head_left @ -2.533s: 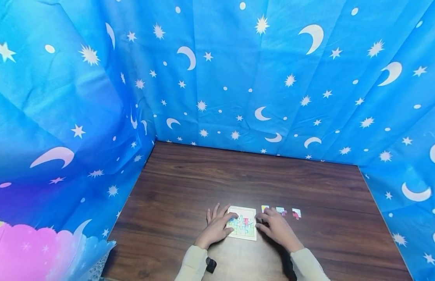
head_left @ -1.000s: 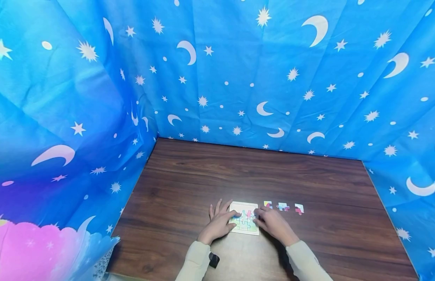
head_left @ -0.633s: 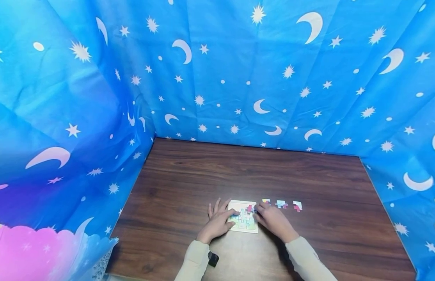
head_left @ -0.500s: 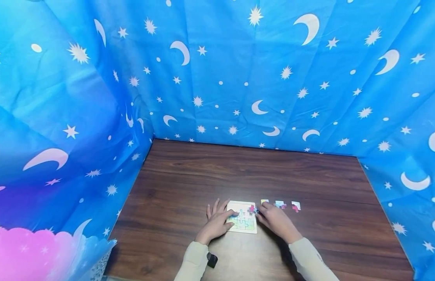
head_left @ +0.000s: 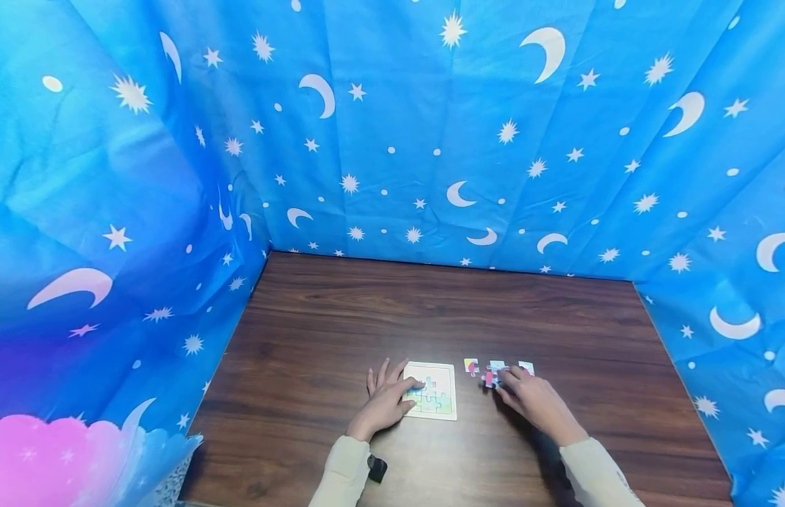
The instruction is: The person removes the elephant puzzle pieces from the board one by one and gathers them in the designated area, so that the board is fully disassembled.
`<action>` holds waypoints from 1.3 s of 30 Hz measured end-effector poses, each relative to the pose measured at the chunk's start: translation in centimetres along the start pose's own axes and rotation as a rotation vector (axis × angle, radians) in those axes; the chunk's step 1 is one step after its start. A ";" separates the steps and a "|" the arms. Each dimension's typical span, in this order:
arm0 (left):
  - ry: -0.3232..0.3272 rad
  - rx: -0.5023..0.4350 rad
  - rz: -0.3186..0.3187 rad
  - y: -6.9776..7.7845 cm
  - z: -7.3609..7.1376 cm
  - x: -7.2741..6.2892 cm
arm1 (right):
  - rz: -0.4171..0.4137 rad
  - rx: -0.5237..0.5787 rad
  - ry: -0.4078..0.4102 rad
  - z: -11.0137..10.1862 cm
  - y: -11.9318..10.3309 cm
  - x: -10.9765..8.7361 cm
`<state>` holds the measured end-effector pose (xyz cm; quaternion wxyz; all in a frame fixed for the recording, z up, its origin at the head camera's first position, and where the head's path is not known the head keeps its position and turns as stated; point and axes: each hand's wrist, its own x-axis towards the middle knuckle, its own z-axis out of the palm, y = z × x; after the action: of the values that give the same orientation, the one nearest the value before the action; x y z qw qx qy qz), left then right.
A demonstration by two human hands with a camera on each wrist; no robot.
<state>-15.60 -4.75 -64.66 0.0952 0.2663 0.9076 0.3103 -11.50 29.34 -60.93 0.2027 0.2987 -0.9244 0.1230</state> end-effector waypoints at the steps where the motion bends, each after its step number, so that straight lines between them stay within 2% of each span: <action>1: 0.003 -0.003 0.004 0.0 0.0 0.0 | 0.007 -0.010 -0.001 -0.3 0.2 -0.4; 6: 0.019 -0.036 0.035 0.0 0.0 -0.2 | 0.060 -0.043 -0.041 -1.7 1.2 -2.1; 15: -0.028 -0.029 0.003 0.1 -0.3 -0.2 | 0.167 -0.084 -0.158 -3.0 2.1 -3.8; 20: -0.038 -0.028 -0.002 0.0 -0.3 -0.2 | 0.185 -0.084 -0.156 -2.8 2.5 -4.5; 25: -0.044 -0.026 0.000 0.0 -0.4 -0.3 | 0.238 -0.086 -0.223 -2.6 2.6 -4.9; 29: -0.037 -0.026 0.014 0.0 -0.4 -0.3 | 0.310 -0.079 -0.277 -2.6 2.4 -4.8; 33: -0.032 -0.034 0.023 0.0 -0.3 -0.2 | 0.337 -0.065 -0.237 -2.3 2.2 -4.3; 39: -0.006 -0.046 0.028 -0.2 0.0 -0.2 | 0.277 -0.029 -0.120 -0.6 1.1 -2.7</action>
<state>-15.53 -4.98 -64.75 0.0997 0.2779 0.8960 0.3318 -9.95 31.74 -61.76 0.1326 0.1720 -0.9689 0.1185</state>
